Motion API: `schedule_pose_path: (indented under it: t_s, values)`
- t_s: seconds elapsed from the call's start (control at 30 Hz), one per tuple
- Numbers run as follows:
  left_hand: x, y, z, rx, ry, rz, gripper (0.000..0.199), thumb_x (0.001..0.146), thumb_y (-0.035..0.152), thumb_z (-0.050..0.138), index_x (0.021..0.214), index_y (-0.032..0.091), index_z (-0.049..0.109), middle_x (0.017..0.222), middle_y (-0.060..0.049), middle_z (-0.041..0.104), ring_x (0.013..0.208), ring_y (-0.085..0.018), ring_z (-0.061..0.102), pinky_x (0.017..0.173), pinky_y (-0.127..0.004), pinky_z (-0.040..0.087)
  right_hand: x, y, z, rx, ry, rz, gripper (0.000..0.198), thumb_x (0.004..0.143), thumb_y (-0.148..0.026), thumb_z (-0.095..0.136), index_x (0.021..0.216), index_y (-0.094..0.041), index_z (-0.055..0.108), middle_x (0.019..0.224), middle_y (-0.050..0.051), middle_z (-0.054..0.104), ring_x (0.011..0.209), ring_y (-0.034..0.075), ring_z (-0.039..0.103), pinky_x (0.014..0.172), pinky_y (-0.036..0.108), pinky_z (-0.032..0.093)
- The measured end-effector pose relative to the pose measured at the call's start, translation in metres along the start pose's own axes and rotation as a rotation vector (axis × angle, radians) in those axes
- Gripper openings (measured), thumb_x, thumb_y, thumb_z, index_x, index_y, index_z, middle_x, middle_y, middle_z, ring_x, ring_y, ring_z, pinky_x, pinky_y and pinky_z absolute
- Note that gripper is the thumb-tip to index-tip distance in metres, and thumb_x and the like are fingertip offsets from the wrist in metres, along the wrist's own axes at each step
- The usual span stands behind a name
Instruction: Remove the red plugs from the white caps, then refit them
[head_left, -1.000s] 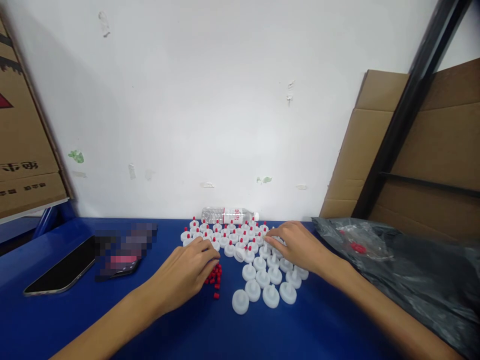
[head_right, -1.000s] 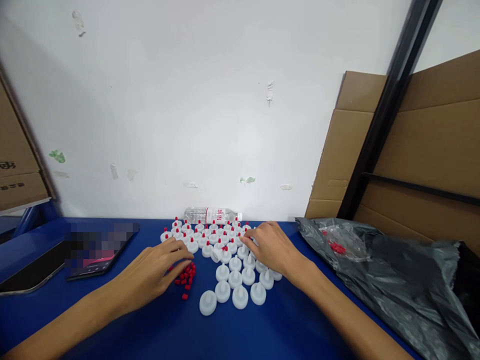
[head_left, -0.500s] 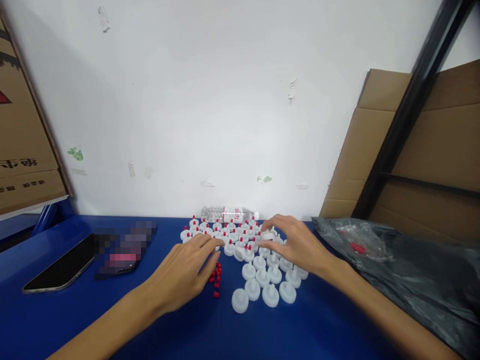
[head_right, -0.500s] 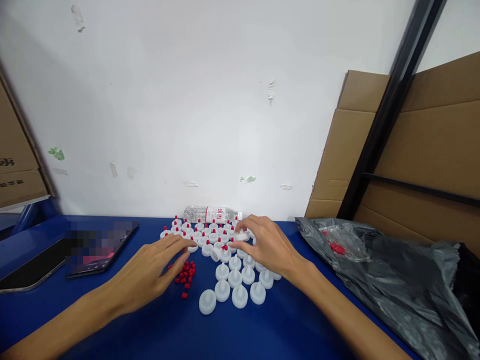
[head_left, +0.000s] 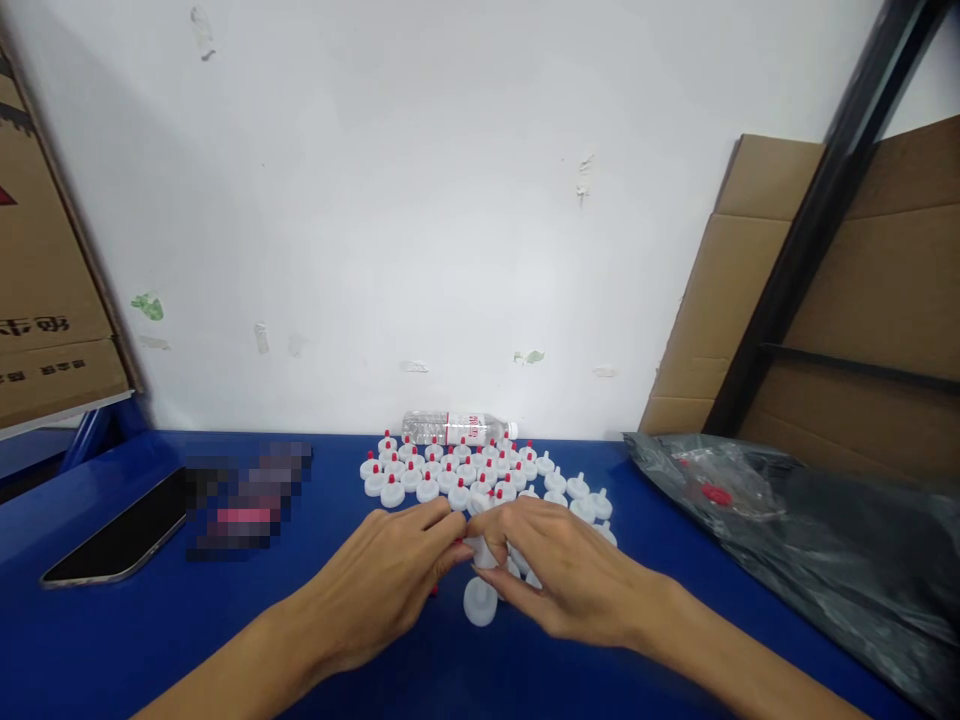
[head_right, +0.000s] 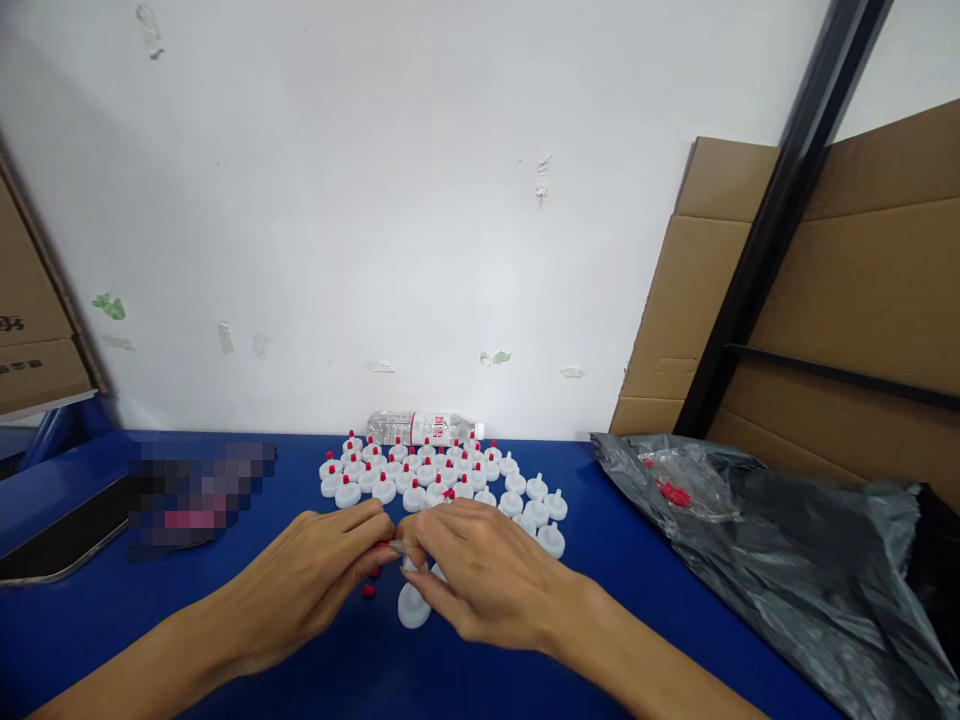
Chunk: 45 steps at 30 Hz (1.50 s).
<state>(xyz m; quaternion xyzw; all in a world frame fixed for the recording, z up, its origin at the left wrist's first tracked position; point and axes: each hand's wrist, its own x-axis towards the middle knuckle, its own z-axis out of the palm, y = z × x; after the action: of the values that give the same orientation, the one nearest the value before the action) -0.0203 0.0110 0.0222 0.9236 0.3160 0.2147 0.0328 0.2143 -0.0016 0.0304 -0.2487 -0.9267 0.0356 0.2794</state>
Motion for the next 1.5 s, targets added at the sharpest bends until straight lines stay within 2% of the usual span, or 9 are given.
schedule_pose_path:
  t_s: [0.13, 0.23, 0.4, 0.53, 0.67, 0.87, 1.13, 1.27, 1.5]
  values:
    - [0.001, 0.0, -0.006, -0.344, 0.025, -0.097, 0.041, 0.11, 0.034, 0.026, 0.074, 0.021, 0.043, 0.068, 0.004, 0.049, 0.062, -0.014, 0.048, 0.061, -0.026, 0.034, 0.001, 0.014, -0.005, -0.101, 0.01, -0.13, 0.013, 0.099, -0.01, 0.046, 0.099, -0.022, 0.05, 0.117, 0.008, 0.068, 0.11, 0.019, 0.064, 0.094, 0.034, 0.052]
    - [0.003, -0.006, -0.013, -0.464, 0.065, -0.181, 0.047, 0.109, 0.042, 0.024, 0.072, 0.021, 0.042, 0.067, 0.004, 0.048, 0.063, -0.014, 0.047, 0.061, -0.025, 0.036, 0.0, 0.032, -0.012, -0.188, 0.136, -0.032, 0.015, 0.102, -0.014, 0.045, 0.109, -0.022, 0.055, 0.12, 0.009, 0.066, 0.113, 0.021, 0.063, 0.094, 0.036, 0.052]
    - [0.004, -0.022, -0.012, -0.048, 0.097, -0.217, 0.029, 0.106, 0.034, 0.038, 0.085, 0.021, 0.054, 0.082, 0.0, 0.06, 0.073, -0.017, 0.055, 0.067, -0.029, 0.038, -0.002, 0.059, -0.023, -0.315, 0.184, 0.289, 0.024, 0.105, -0.033, 0.047, 0.121, -0.024, 0.061, 0.116, 0.009, 0.069, 0.106, 0.026, 0.065, 0.092, 0.041, 0.05]
    - [0.001, -0.032, -0.004, 0.15, 0.001, -0.161, 0.023, 0.104, 0.025, 0.041, 0.105, 0.023, 0.063, 0.104, -0.005, 0.064, 0.091, -0.022, 0.064, 0.076, -0.033, 0.045, -0.004, 0.068, -0.026, -0.408, 0.103, 0.404, 0.046, 0.109, -0.036, 0.03, 0.084, -0.02, 0.065, 0.083, 0.007, 0.071, 0.084, 0.024, 0.066, 0.081, 0.038, 0.046]
    - [0.0, -0.036, -0.002, 0.223, -0.053, -0.153, 0.027, 0.104, 0.02, 0.038, 0.111, 0.024, 0.064, 0.108, -0.005, 0.064, 0.089, -0.021, 0.066, 0.073, -0.032, 0.048, -0.006, 0.071, -0.024, -0.444, 0.033, 0.429, 0.057, 0.11, -0.041, 0.024, 0.065, -0.021, 0.054, 0.065, 0.004, 0.063, 0.067, 0.021, 0.061, 0.073, 0.036, 0.041]
    - [0.0, -0.038, -0.004, 0.231, -0.064, -0.162, 0.021, 0.103, 0.019, 0.046, 0.114, 0.023, 0.064, 0.109, -0.005, 0.069, 0.099, -0.025, 0.068, 0.079, -0.036, 0.051, -0.007, 0.074, -0.019, -0.45, -0.037, 0.429, 0.061, 0.11, -0.042, 0.021, 0.066, -0.02, 0.058, 0.066, 0.005, 0.064, 0.068, 0.021, 0.063, 0.075, 0.035, 0.04]
    - [0.003, -0.036, -0.005, 0.255, -0.068, -0.202, 0.022, 0.104, 0.024, 0.047, 0.107, 0.023, 0.069, 0.104, -0.006, 0.069, 0.093, -0.024, 0.068, 0.075, -0.034, 0.051, -0.008, 0.073, -0.018, -0.436, -0.034, 0.441, 0.064, 0.109, -0.045, 0.021, 0.059, -0.021, 0.054, 0.063, 0.005, 0.061, 0.065, 0.021, 0.061, 0.076, 0.037, 0.041]
    - [0.004, -0.037, -0.006, 0.27, -0.111, -0.224, 0.023, 0.103, 0.022, 0.046, 0.105, 0.022, 0.069, 0.103, -0.007, 0.069, 0.093, -0.025, 0.069, 0.075, -0.034, 0.052, -0.005, 0.068, -0.02, -0.359, 0.01, 0.373, 0.054, 0.11, -0.038, 0.024, 0.072, -0.019, 0.059, 0.069, 0.003, 0.063, 0.071, 0.02, 0.061, 0.081, 0.038, 0.043]
    - [0.002, -0.041, -0.005, 0.266, -0.133, -0.246, 0.024, 0.103, 0.023, 0.047, 0.102, 0.022, 0.071, 0.099, -0.007, 0.072, 0.096, -0.026, 0.069, 0.078, -0.037, 0.051, -0.001, 0.045, -0.009, -0.184, -0.074, 0.164, 0.036, 0.109, -0.034, 0.034, 0.121, -0.023, 0.066, 0.121, 0.006, 0.07, 0.12, 0.024, 0.058, 0.108, 0.047, 0.036]
